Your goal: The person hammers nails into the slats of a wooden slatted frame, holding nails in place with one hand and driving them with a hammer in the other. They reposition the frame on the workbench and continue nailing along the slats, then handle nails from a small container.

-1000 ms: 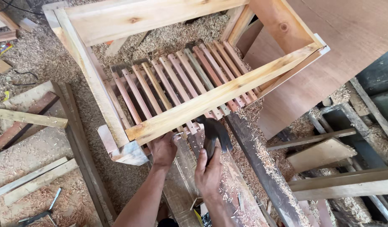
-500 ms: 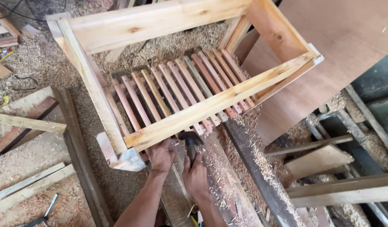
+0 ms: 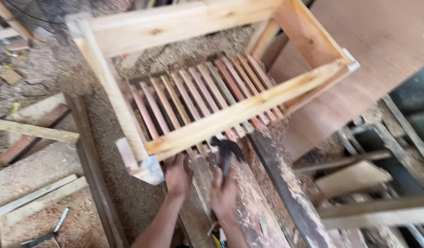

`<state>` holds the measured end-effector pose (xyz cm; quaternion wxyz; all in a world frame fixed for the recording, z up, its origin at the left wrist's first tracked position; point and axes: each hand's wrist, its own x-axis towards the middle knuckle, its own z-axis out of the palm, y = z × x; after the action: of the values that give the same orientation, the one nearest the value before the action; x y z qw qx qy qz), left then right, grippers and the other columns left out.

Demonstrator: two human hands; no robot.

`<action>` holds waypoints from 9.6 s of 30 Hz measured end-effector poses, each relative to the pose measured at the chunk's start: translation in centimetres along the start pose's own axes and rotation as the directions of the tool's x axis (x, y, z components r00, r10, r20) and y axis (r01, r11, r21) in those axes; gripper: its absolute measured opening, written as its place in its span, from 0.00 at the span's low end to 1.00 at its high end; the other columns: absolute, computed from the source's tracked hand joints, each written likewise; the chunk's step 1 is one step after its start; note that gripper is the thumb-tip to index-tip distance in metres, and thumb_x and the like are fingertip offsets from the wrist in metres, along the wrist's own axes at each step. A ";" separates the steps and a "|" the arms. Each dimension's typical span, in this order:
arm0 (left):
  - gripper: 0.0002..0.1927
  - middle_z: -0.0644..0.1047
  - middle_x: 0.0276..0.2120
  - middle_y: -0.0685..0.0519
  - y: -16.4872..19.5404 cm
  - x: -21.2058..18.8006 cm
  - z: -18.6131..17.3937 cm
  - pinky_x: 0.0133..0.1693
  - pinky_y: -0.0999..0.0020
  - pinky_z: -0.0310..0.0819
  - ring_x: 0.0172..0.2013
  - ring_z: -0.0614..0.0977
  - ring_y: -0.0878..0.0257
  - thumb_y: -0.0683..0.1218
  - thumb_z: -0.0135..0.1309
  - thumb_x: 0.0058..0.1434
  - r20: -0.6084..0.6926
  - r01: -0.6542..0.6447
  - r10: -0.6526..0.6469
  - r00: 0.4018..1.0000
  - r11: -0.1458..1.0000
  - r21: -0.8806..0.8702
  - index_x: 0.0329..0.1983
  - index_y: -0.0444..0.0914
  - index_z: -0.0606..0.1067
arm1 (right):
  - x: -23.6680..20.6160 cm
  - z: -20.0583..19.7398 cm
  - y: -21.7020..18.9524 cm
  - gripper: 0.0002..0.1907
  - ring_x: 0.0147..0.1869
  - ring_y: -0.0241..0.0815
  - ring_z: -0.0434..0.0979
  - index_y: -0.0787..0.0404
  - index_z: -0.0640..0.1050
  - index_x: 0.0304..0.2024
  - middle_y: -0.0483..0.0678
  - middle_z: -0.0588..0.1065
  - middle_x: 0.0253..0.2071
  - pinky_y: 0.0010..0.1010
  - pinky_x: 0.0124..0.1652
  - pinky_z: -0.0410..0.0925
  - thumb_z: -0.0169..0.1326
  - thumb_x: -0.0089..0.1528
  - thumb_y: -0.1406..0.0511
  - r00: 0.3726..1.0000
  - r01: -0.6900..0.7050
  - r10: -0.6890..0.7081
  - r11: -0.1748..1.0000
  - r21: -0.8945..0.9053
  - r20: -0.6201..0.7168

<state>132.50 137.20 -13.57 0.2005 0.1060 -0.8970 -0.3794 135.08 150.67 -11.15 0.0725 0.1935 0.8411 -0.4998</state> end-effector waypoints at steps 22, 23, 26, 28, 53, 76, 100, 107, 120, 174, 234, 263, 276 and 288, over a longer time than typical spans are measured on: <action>0.07 0.79 0.38 0.48 0.0 -2.0 0.5 0.47 0.51 0.78 0.43 0.82 0.48 0.38 0.57 0.59 -0.079 0.231 -0.223 0.972 0.968 0.099 0.39 0.40 0.82 | -0.8 1.1 0.8 0.28 0.14 0.41 0.73 0.69 0.66 0.57 0.49 0.74 0.17 0.38 0.14 0.69 0.40 0.70 0.51 0.977 0.191 -0.175 0.972 -0.138 0.118; 0.09 0.79 0.38 0.48 0.0 -1.9 0.5 0.47 0.51 0.78 0.43 0.82 0.48 0.37 0.56 0.58 -0.080 0.232 -0.226 0.971 0.968 0.090 0.39 0.41 0.82 | -0.7 1.4 0.7 0.31 0.13 0.41 0.73 0.69 0.63 0.63 0.49 0.74 0.16 0.37 0.12 0.69 0.39 0.69 0.51 0.969 0.220 -0.200 0.965 -0.143 0.143; 0.11 0.80 0.37 0.48 0.2 -1.9 0.4 0.47 0.51 0.78 0.43 0.82 0.48 0.37 0.56 0.56 -0.083 0.224 -0.219 0.972 0.973 0.058 0.40 0.41 0.83 | -0.7 1.5 0.3 0.25 0.11 0.43 0.71 0.68 0.68 0.55 0.49 0.73 0.19 0.36 0.15 0.70 0.37 0.71 0.53 0.960 0.112 -0.050 0.970 -0.214 0.276; 0.09 0.80 0.38 0.47 0.1 -1.8 0.4 0.47 0.52 0.79 0.43 0.83 0.50 0.38 0.56 0.59 -0.106 0.189 -0.184 0.977 0.981 0.035 0.40 0.40 0.82 | -0.9 1.3 0.1 0.25 0.13 0.48 0.71 0.65 0.65 0.60 0.53 0.73 0.17 0.42 0.15 0.67 0.38 0.71 0.53 0.982 0.033 0.016 0.967 -0.254 0.188; 0.09 0.80 0.37 0.41 0.4 -5.3 -1.1 0.40 0.49 0.78 0.38 0.82 0.43 0.36 0.55 0.57 -0.225 0.403 -0.419 0.880 0.908 -0.114 0.39 0.36 0.82 | -1.0 -0.1 1.0 0.27 0.14 0.40 0.70 0.67 0.74 0.52 0.50 0.71 0.15 0.40 0.17 0.68 0.40 0.73 0.50 0.983 0.147 -0.120 0.967 -0.208 0.139; 0.06 0.83 0.33 0.43 -0.9 -3.6 -1.8 0.37 0.50 0.80 0.32 0.85 0.43 0.45 0.55 0.62 -0.114 0.474 -0.501 0.858 0.857 -0.201 0.37 0.38 0.80 | -3.5 1.5 -0.1 0.23 0.18 0.45 0.77 0.64 0.68 0.50 0.52 0.74 0.17 0.41 0.19 0.68 0.41 0.69 0.51 0.958 0.166 -0.119 0.972 -0.169 0.260; 0.08 0.82 0.27 0.42 -1.2 -3.7 -1.2 0.30 0.51 0.80 0.25 0.84 0.45 0.44 0.52 0.61 -0.069 0.603 -0.627 0.776 0.770 -0.210 0.31 0.39 0.80 | -2.9 3.7 0.8 0.21 0.20 0.53 0.82 0.74 0.65 0.55 0.62 0.78 0.24 0.37 0.18 0.75 0.43 0.70 0.60 0.903 0.401 -0.332 0.880 -0.256 0.273; 0.07 0.81 0.26 0.41 -1.3 -3.1 -1.4 0.31 0.47 0.78 0.27 0.83 0.41 0.45 0.54 0.57 -0.188 0.501 -0.537 0.822 0.840 -0.207 0.28 0.38 0.79 | -4.0 3.8 0.7 0.23 0.30 0.66 0.85 0.74 0.70 0.53 0.66 0.79 0.27 0.50 0.25 0.75 0.47 0.69 0.58 0.852 0.519 -0.524 0.844 -0.134 -0.006; 0.09 0.81 0.26 0.40 0.3 -3.0 -2.2 0.33 0.48 0.79 0.26 0.83 0.41 0.45 0.52 0.60 -0.095 0.597 -0.616 0.782 0.783 -0.175 0.32 0.37 0.81 | -2.1 2.3 -0.8 0.27 0.16 0.51 0.78 0.68 0.66 0.54 0.58 0.76 0.19 0.40 0.17 0.72 0.34 0.69 0.50 0.921 0.280 -0.161 0.907 -0.315 0.355; 0.07 0.83 0.33 0.42 -2.1 -5.1 -4.2 0.36 0.48 0.78 0.34 0.84 0.41 0.45 0.56 0.61 -0.250 0.543 -0.584 0.772 0.811 -0.219 0.38 0.40 0.82 | -4.7 3.8 0.1 0.21 0.16 0.44 0.76 0.65 0.68 0.44 0.55 0.75 0.18 0.38 0.16 0.69 0.40 0.71 0.52 0.922 0.264 -0.199 0.951 -0.160 0.333; 0.09 0.80 0.23 0.40 -0.3 -2.8 -6.8 0.29 0.47 0.78 0.23 0.82 0.41 0.50 0.54 0.60 -0.250 0.582 -0.584 0.772 0.808 -0.093 0.32 0.43 0.82 | -5.6 5.9 -4.2 0.26 0.20 0.58 0.80 0.72 0.68 0.55 0.61 0.77 0.19 0.45 0.18 0.70 0.44 0.70 0.53 0.930 0.312 -0.208 0.884 -0.349 0.305; 0.07 0.84 0.34 0.53 7.0 -19.6 -8.0 0.38 0.68 0.77 0.34 0.83 0.65 0.44 0.58 0.63 0.831 0.581 -0.155 0.534 0.781 -0.227 0.40 0.36 0.81 | -27.8 -11.6 6.6 0.11 0.13 0.39 0.65 0.61 0.72 0.44 0.45 0.68 0.17 0.33 0.14 0.60 0.58 0.61 0.67 0.947 -0.211 0.312 0.785 0.582 -0.078; 0.06 0.80 0.25 0.45 11.8 -25.2 -5.0 0.19 0.65 0.70 0.20 0.79 0.60 0.35 0.52 0.60 0.830 0.756 -0.360 0.427 0.645 -0.110 0.37 0.34 0.79 | -30.4 -18.4 10.7 0.10 0.18 0.34 0.67 0.63 0.69 0.42 0.45 0.69 0.23 0.30 0.17 0.65 0.56 0.64 0.67 0.960 -0.219 0.280 0.792 0.570 -0.021; 0.23 0.81 0.43 0.40 14.4 -28.2 -7.8 0.42 0.43 0.81 0.40 0.85 0.43 0.56 0.56 0.67 0.441 0.185 -0.223 0.869 0.974 0.128 0.57 0.38 0.71 | -28.7 -21.2 15.9 0.14 0.20 0.39 0.70 0.64 0.71 0.49 0.48 0.70 0.23 0.35 0.20 0.66 0.52 0.67 0.61 0.968 -0.249 0.244 0.946 0.209 0.049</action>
<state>160.66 151.80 -6.08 -0.0598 0.1169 -0.9174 -0.3758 169.17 168.54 -4.61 0.1227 0.2982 0.7508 -0.5765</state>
